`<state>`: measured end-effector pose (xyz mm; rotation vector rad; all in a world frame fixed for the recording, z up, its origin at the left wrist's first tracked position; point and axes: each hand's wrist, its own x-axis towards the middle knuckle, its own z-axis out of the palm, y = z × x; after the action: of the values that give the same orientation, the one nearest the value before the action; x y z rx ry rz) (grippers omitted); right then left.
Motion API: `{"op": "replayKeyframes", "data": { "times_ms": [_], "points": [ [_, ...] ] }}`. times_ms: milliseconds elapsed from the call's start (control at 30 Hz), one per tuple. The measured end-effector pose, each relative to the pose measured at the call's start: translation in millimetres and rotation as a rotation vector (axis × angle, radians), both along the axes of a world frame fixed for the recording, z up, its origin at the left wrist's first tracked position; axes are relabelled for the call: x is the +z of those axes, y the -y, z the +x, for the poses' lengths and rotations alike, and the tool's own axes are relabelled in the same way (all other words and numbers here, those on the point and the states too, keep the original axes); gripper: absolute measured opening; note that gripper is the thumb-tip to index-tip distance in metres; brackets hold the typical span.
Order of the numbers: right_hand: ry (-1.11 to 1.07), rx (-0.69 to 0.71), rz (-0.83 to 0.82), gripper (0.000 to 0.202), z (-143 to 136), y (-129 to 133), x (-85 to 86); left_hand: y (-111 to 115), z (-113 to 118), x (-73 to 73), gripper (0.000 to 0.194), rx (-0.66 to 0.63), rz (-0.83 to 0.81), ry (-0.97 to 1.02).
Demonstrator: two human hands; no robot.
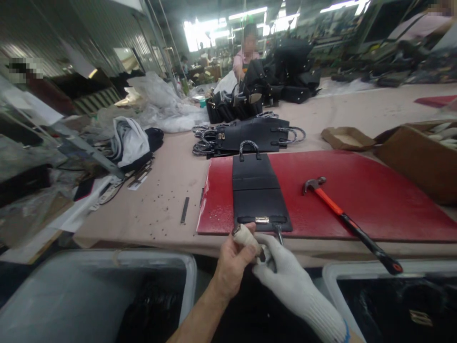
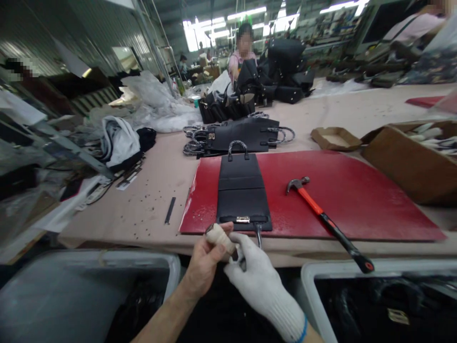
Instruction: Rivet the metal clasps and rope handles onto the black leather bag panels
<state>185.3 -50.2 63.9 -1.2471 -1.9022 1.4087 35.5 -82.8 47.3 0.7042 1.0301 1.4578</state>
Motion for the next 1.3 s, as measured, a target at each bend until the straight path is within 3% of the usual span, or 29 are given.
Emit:
{"op": "replayKeyframes", "data": {
  "times_ms": [167,367,533,733,933,1067,1300],
  "points": [
    [-0.087,0.010,-0.064,0.039,4,17,6.3,9,5,11.9,0.055,0.026,0.039,0.155],
    [-0.101,-0.063,-0.056,0.030,1,42,5.8,27,12,1.6,0.049,0.088,0.068,0.061],
    [-0.056,-0.127,-0.089,0.030,4,57,-3.2,43,14,-0.9,0.048,0.009,0.044,0.025],
    [-0.051,-0.180,-0.106,0.037,7,68,-7.4,49,15,7.0,0.064,-0.046,0.003,0.024],
    [-0.189,-0.169,-0.119,0.045,9,70,-20.7,52,15,-1.4,0.048,-0.046,0.058,-0.239],
    [-0.249,-0.152,-0.157,0.041,12,70,-31.7,53,15,2.8,0.044,-0.113,0.014,-0.462],
    [-0.291,-0.125,-0.237,0.034,14,66,-50.1,53,18,0.8,0.055,-0.190,-0.086,-0.498]
  ]
}}
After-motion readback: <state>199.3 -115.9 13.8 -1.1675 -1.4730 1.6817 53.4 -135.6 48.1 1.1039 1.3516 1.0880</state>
